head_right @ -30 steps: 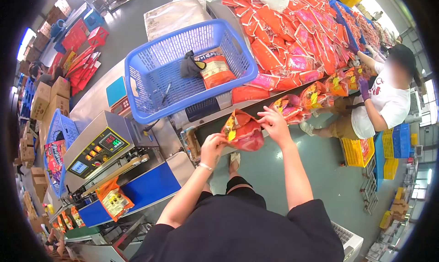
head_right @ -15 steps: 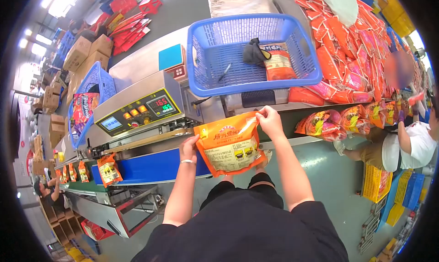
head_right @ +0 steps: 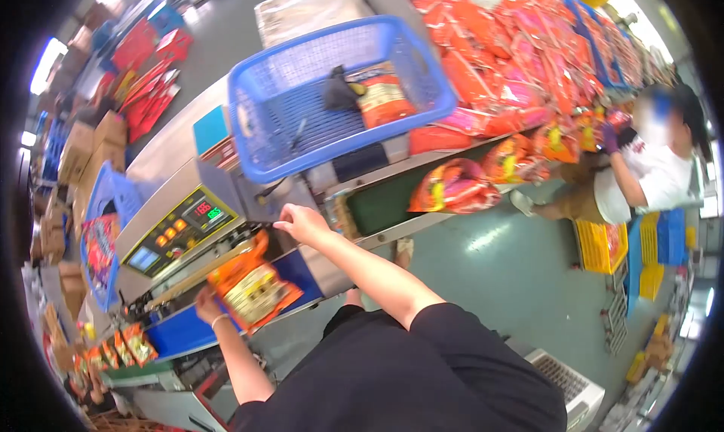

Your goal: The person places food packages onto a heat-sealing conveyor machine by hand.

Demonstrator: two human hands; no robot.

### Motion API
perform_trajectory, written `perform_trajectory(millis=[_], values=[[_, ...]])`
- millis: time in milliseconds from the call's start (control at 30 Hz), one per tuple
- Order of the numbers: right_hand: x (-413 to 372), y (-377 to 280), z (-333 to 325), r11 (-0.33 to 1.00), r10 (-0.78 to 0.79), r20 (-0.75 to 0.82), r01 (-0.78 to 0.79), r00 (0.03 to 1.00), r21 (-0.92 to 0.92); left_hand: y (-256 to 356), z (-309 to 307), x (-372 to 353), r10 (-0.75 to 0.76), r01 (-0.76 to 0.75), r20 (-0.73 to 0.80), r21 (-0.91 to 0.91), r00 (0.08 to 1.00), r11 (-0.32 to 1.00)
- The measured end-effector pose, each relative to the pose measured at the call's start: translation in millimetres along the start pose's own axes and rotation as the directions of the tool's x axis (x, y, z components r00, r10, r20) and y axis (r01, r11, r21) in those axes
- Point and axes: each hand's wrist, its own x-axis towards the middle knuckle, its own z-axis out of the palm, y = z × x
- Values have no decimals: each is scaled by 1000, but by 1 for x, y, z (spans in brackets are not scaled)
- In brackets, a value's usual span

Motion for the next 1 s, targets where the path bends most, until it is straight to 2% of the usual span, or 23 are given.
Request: perform_trajectory(millis=[33, 67, 100, 133, 167, 200, 233, 267, 300, 333, 400, 467, 500, 533, 600, 633, 667, 733, 767, 800, 900, 967, 1000], values=[[-8, 3, -24, 993, -62, -115, 73, 991, 91, 44, 14, -19, 26, -25, -306, 7, 952, 1000], [-19, 7, -54, 972, -123, -227, 164, 966, 169, 73, 43, -42, 25, -26, -284, -2, 959, 1000], [-38, 14, -96, 963, -193, -394, 250, 899, 99, 98, 76, -69, 218, -231, -139, -82, 966, 970], [-59, 17, -146, 935, -354, -529, 283, 772, -213, 125, 111, -103, 412, -408, -22, -187, 911, 893], [-82, 23, -192, 930, -351, -647, 172, 677, -324, 162, 155, -148, 319, -314, 234, -58, 919, 948], [-110, 31, -235, 882, -335, -656, -21, 677, -472, 191, 192, -187, 403, -470, 460, 38, 792, 882], [-130, 65, -271, 729, -365, -607, -188, 706, -658, 188, 230, -225, 215, -173, 643, -129, 735, 976], [-153, 76, -285, 598, -263, -595, -356, 759, -718, 188, 264, -250, 389, -438, 749, -147, 536, 887], [-164, 101, -300, 559, -214, -512, -325, 832, -762, 195, 288, -272, 490, -552, 783, -231, 384, 801], [-168, 108, -301, 557, -214, -515, -329, 830, -762, 185, 310, -287, 565, -627, 763, -280, 314, 727], [-171, 116, -301, 680, -258, -263, -19, 930, -733, 161, 328, -298, 522, -541, 806, -316, 281, 780], [-173, 103, -302, 705, -275, -204, 53, 940, -707, 171, 311, -287, 560, -494, 757, -365, 337, 789], [-176, 92, -300, 888, -253, -244, 124, 936, -442, 178, 291, -277, 498, -392, 799, -361, 338, 846], [-177, 76, -297, 974, -216, -273, 188, 937, -126, 178, 273, -265, 526, -336, 791, -426, 312, 840], [-176, 43, -285, 933, -260, -229, 305, 938, 190, 193, 224, -245, 408, -121, 852, -391, 329, 913], [-169, 27, -273, 885, -251, -260, 330, 932, 328, 198, 203, -236, 327, 112, 858, -399, 396, 910], [-158, 12, -257, 817, -239, -282, 349, 929, 459, 200, 183, -227, 238, 333, 859, -411, 452, 849], [-125, -2, -230, 890, -98, -235, 191, 967, 415, 185, 157, -205, 24, 374, 736, -372, 677, 850], [-104, -13, -211, 935, -27, -254, 115, 967, 337, 182, 155, -194, -101, 468, 668, -397, 737, 789], [-78, 16, -186, 949, -23, -280, 109, 960, 295, 174, 155, -182, -228, 551, 600, -434, 767, 713], [-36, 74, -121, 995, 81, -379, -55, 922, 79, 97, 165, -143, -414, 581, 462, -313, 785, 751], [-27, 80, -100, 986, 142, -429, -164, 892, -14, 74, 170, -126, -469, 611, 430, -295, 772, 735], [-21, 83, -90, 987, 140, -426, -163, 894, -17, 68, 170, -120, -479, 596, 400, -248, 781, 764]])
